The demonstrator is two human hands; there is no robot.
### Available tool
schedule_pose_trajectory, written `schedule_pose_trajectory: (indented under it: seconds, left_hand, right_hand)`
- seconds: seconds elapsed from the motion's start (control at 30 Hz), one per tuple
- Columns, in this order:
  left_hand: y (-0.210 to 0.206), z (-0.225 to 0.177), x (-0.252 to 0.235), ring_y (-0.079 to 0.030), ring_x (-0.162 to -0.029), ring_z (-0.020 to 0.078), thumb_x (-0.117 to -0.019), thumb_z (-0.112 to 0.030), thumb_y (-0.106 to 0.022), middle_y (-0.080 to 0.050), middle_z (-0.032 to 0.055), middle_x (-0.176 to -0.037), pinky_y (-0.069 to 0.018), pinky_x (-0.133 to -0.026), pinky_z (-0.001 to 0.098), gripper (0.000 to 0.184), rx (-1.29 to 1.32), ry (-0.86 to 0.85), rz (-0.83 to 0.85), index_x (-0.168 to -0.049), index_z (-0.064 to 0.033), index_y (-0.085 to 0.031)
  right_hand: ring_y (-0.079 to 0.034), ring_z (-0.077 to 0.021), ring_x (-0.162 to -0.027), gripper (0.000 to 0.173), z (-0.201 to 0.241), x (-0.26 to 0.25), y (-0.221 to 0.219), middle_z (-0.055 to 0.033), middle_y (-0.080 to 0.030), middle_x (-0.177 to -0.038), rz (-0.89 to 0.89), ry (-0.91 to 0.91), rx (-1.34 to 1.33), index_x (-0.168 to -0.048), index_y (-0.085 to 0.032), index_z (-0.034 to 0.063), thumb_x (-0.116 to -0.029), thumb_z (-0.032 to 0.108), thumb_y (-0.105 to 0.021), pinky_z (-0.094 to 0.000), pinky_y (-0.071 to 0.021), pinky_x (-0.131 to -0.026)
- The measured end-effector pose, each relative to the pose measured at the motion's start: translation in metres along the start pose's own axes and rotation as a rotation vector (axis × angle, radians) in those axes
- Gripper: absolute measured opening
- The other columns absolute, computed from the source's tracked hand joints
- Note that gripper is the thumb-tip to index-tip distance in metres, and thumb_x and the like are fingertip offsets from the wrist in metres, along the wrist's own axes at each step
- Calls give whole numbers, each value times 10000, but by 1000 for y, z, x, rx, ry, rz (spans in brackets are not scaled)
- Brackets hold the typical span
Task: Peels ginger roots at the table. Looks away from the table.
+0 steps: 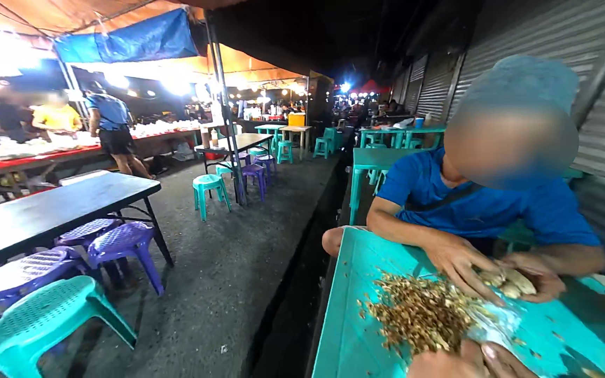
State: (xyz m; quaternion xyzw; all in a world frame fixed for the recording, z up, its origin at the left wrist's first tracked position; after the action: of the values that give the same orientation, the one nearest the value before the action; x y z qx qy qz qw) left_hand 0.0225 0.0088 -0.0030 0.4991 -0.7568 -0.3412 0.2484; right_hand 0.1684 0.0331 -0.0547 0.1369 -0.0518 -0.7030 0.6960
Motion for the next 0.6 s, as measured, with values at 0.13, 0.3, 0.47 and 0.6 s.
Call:
schedule_pose_trajectory:
  seconds: [0.13, 0.3, 0.47, 0.6]
  left_hand:
    - [7, -5, 5, -725, -990, 451, -1114, -226, -403, -735, 231, -1021, -573, -791, 637, 369, 0, 87, 18, -1452, -125, -511]
    - [15, 0, 2, -719, -1010, 446, -1108, -183, -433, -724, 239, -1040, -568, -840, 635, 384, 126, 87, 78, -1482, -98, -448]
    - [17, -2, 5, -708, -1051, 459, -1094, -140, -448, -718, 250, -1077, -563, -861, 643, 424, 113, 122, 102, -1512, -85, -407]
    - [18, -8, 8, -721, -1017, 449, -1114, -190, -403, -732, 225, -1039, -575, -807, 635, 397, 11, 145, 82, -1508, -146, -429]
  right_hand:
    - [-534, -28, -806, 393, 12, 4, -6, -31, -575, -922, -11, 101, 29, -1088, -618, -86, -1063, 238, -397, -253, -476, -736]
    - [-517, 30, -750, 301, 6, 7, -23, 31, -538, -959, -78, 82, -127, -1115, -590, 9, -1066, 204, -366, -175, -457, -655]
    - [-562, -110, -997, 318, 10, 9, -26, -164, -587, -1132, -106, 150, 68, -1164, -616, -94, -1027, 118, -423, -286, -485, -862]
    - [-554, -45, -937, 280, 8, 6, -20, -85, -593, -1021, -105, 176, 56, -1081, -654, -82, -1019, 85, -438, -242, -479, -844]
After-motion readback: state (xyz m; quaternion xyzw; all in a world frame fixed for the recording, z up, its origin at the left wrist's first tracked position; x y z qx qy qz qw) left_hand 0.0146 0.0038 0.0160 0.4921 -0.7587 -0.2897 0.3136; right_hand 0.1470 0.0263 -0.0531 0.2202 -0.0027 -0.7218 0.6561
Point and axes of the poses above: each hand's wrist, its own x-axis away from the middle knuckle, its own y-axis out of the back of the hand, z = x × y, the point moved 2 cm from there along -x, towards the middle knuckle
